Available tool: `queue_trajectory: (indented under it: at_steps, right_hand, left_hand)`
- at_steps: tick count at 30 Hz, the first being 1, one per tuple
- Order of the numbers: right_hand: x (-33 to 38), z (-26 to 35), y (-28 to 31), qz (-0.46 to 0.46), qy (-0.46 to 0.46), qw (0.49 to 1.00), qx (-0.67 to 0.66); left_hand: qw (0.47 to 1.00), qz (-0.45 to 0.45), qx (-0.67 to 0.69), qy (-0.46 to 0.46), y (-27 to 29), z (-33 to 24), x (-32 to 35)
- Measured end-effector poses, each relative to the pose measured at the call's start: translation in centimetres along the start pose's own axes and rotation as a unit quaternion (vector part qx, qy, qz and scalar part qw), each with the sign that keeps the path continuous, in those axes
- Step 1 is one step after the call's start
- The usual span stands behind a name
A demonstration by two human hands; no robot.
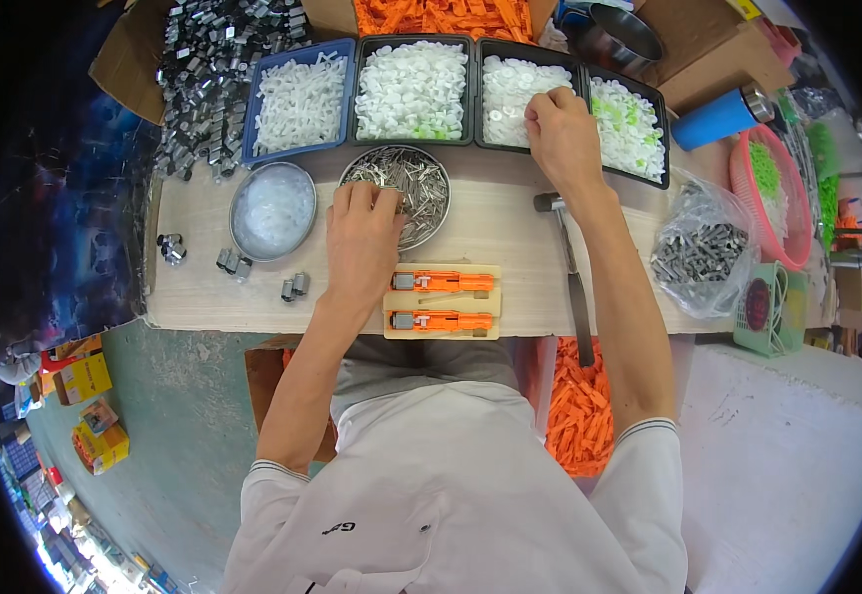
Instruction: Assembling small components by inserting metal pins into orange plastic housings.
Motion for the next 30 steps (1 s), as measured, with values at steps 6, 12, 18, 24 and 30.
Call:
queue_trajectory:
  at_steps: [6, 12, 18, 24, 30]
  right_hand:
    - [3.0, 4.5, 0.3, -0.108, 0.040, 0.987, -0.114]
    - [7.2, 12.6, -1.6, 0.007, -0.110, 0.915, -0.388]
    - [9.9, 14.7, -3.2, 0.029, -0.176, 0.793, -0.583]
    - [12.3, 16.3, -1.3, 0.036, -0.194, 0.765, -0.614]
    - [13.5, 16.4, -1.1, 0.035, -0.187, 0.775, -0.603]
  left_hand:
    - [0.998, -0.033, 0.056, -0.015, 0.5, 0.6, -0.1]
    - [0.993, -0.051, 0.107, -0.022, 1.1, 0.4, 0.1]
    - [0.893, 0.002, 0.438, 0.105, 1.9, -1.0, 2.8]
    - [0.722, 0.051, 0.661, 0.198, 1.3, -2.6, 5.3]
    - [0.714, 0.076, 0.662, 0.212, 0.9, -2.7, 5.9]
Point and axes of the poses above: each hand's wrist, its own x-axis away from the middle knuckle, its own y-axis out of the back of the hand, z = x × y, the point moved 3 cm from there along -x, towards the middle knuckle, and after that the axes turned 11 degrees about z, right-handed, at the moved point
